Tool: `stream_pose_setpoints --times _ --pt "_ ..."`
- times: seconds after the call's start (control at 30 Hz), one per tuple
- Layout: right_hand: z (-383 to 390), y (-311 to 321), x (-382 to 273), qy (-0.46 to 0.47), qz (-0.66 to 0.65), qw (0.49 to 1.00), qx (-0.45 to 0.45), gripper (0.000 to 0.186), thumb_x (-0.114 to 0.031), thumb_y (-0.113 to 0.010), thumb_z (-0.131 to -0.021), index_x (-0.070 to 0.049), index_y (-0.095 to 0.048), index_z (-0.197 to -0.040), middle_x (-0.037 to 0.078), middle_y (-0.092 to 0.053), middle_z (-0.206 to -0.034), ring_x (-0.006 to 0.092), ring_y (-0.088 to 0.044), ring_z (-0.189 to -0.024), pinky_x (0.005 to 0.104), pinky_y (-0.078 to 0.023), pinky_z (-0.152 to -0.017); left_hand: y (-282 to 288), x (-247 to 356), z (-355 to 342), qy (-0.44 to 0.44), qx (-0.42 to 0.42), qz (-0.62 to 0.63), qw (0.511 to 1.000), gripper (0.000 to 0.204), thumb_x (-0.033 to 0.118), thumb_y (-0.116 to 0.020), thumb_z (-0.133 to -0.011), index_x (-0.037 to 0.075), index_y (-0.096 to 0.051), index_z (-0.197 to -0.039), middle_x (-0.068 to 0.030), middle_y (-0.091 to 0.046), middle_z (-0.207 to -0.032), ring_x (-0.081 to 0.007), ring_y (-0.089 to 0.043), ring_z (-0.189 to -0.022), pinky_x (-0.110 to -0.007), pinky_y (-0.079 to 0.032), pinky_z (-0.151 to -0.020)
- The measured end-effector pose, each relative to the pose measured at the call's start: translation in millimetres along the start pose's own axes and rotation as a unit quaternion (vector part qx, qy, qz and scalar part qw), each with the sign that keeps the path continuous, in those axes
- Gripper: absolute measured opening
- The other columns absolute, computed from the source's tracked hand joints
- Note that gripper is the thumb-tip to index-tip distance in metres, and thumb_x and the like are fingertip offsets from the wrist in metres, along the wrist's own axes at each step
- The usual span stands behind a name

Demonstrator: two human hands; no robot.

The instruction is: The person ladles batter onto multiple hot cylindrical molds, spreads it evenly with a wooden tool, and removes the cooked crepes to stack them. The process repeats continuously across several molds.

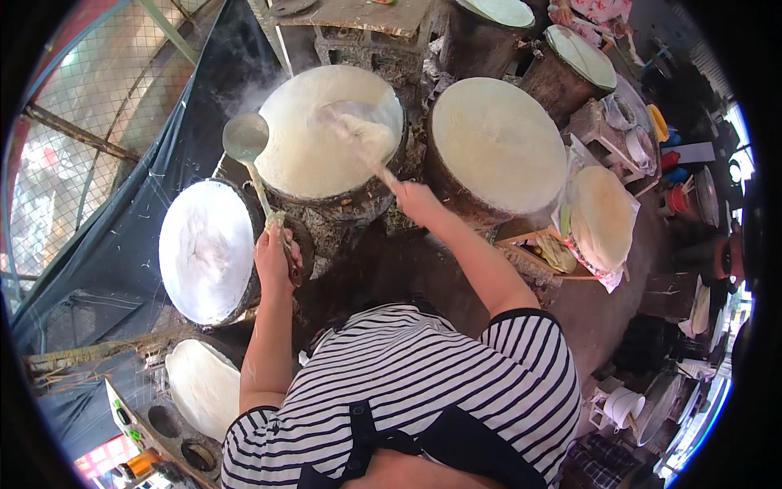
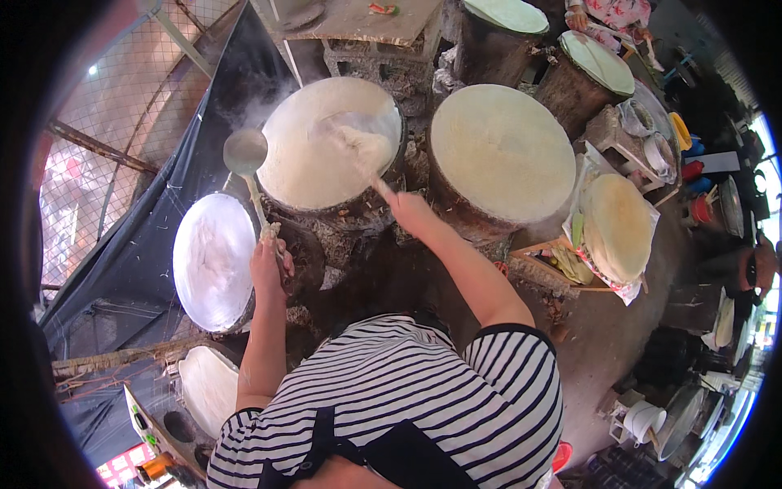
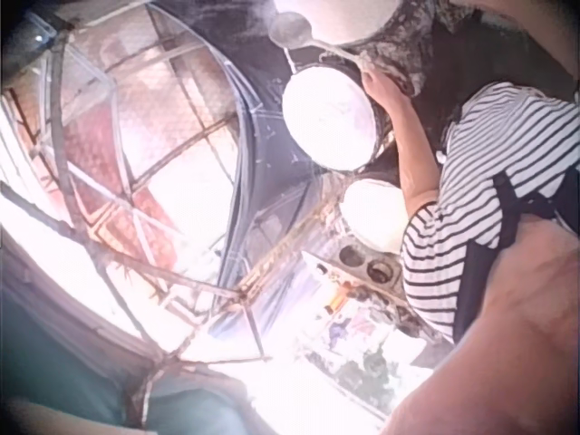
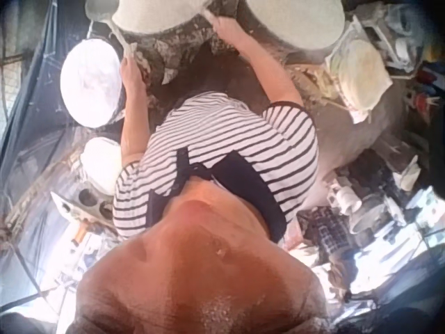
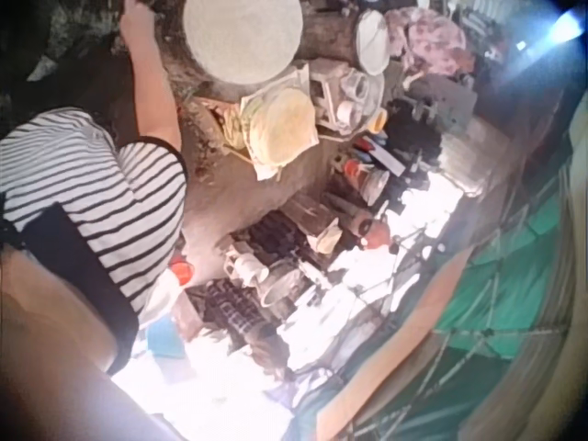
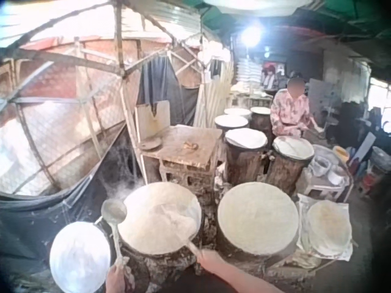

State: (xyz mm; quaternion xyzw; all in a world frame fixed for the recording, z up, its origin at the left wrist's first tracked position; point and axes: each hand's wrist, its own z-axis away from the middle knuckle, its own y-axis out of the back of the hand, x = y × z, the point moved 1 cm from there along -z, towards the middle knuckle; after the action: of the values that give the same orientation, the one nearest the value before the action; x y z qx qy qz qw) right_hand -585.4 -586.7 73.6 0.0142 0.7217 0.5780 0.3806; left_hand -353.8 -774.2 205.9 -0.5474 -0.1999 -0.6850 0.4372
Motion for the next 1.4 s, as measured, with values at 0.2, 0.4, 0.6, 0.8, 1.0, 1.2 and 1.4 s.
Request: stream_pose_setpoints --times 0.2,0.4,0.6,0.8,1.0,1.2,1.4 --pt "-0.8 25.6 -1.7 -0.157 0.078 0.981 0.086 0.030 -0.027 -0.042 -0.094 -0.002 -0.055 -0.083 0.020 -0.060 -0.063 0.0368 -0.062 -0.060 0.0472 -0.050 -0.053 21.7 -3.9 -9.9 0.003 0.018 0.004 1.000 0.024 0.027 -0.051 -0.093 0.006 -0.048 -0.082 -0.0020 -0.048 -0.065 -0.0104 -0.045 -0.041 -0.024 -0.037 -0.033" --pt "-79.9 45.1 30.5 -0.117 0.148 0.974 0.129 0.028 -0.025 -0.043 -0.092 -0.002 -0.051 -0.079 0.023 -0.061 -0.071 0.0379 -0.063 -0.067 0.0485 -0.051 -0.061 30.2 6.3 -9.3 -0.010 0.053 -0.011 0.999 0.026 0.027 -0.049 -0.093 0.005 -0.046 -0.079 -0.0035 -0.047 -0.061 -0.0117 -0.045 -0.040 -0.024 -0.036 -0.033" --pt "-100.3 68.4 -16.4 -0.150 0.106 0.969 0.167 0.032 -0.012 -0.048 -0.083 -0.003 -0.046 -0.113 0.024 -0.061 -0.082 0.0355 -0.064 -0.073 0.0449 -0.052 -0.061 41.8 6.5 -11.6 0.011 0.060 -0.021 0.998 0.026 0.025 -0.049 -0.094 0.002 -0.052 -0.107 -0.0013 -0.047 -0.072 -0.0093 -0.045 -0.045 -0.023 -0.037 -0.034" --pt "-71.4 34.0 -23.2 -0.196 0.042 0.976 0.080 0.048 -0.011 -0.044 -0.083 -0.006 -0.034 -0.130 0.023 -0.061 -0.084 0.0396 -0.062 -0.075 0.0490 -0.050 -0.066 17.5 2.6 -23.2 0.051 0.007 -0.020 0.998 0.026 0.025 -0.049 -0.094 0.003 -0.052 -0.108 -0.0009 -0.047 -0.071 -0.0089 -0.044 -0.044 -0.023 -0.037 -0.034" --pt "-50.3 37.2 -39.8 -0.243 0.016 0.960 0.135 0.047 -0.009 -0.043 -0.083 -0.003 -0.035 -0.130 0.023 -0.061 -0.084 0.0398 -0.061 -0.076 0.0487 -0.049 -0.067 -2.1 -1.6 -31.3 0.032 -0.035 0.004 0.999 0.021 0.025 -0.047 -0.094 0.006 -0.049 -0.088 -0.0013 -0.047 -0.068 -0.0099 -0.044 -0.042 -0.024 -0.037 -0.033" --pt "-53.4 42.3 -40.6 -0.216 0.033 0.966 0.140 0.051 -0.011 -0.044 -0.084 -0.005 -0.032 -0.133 0.023 -0.059 -0.085 0.0393 -0.062 -0.073 0.0486 -0.050 -0.064 -15.0 -7.7 -30.7 0.041 -0.051 0.001 0.998 0.025 0.026 -0.051 -0.093 0.006 -0.047 -0.079 -0.0018 -0.046 -0.061 -0.0103 -0.045 -0.039 -0.023 -0.037 -0.032" --pt "-33.1 5.5 -77.3 -0.238 0.009 0.966 0.100 0.048 -0.013 -0.044 -0.086 -0.006 -0.032 -0.132 0.024 -0.059 -0.086 0.0410 -0.062 -0.074 0.0489 -0.050 -0.065 -14.8 -19.5 -34.0 0.043 -0.054 0.016 0.997 0.025 0.027 -0.052 -0.092 0.006 -0.048 -0.080 -0.0018 -0.047 -0.062 -0.0109 -0.046 -0.040 -0.024 -0.038 -0.032"
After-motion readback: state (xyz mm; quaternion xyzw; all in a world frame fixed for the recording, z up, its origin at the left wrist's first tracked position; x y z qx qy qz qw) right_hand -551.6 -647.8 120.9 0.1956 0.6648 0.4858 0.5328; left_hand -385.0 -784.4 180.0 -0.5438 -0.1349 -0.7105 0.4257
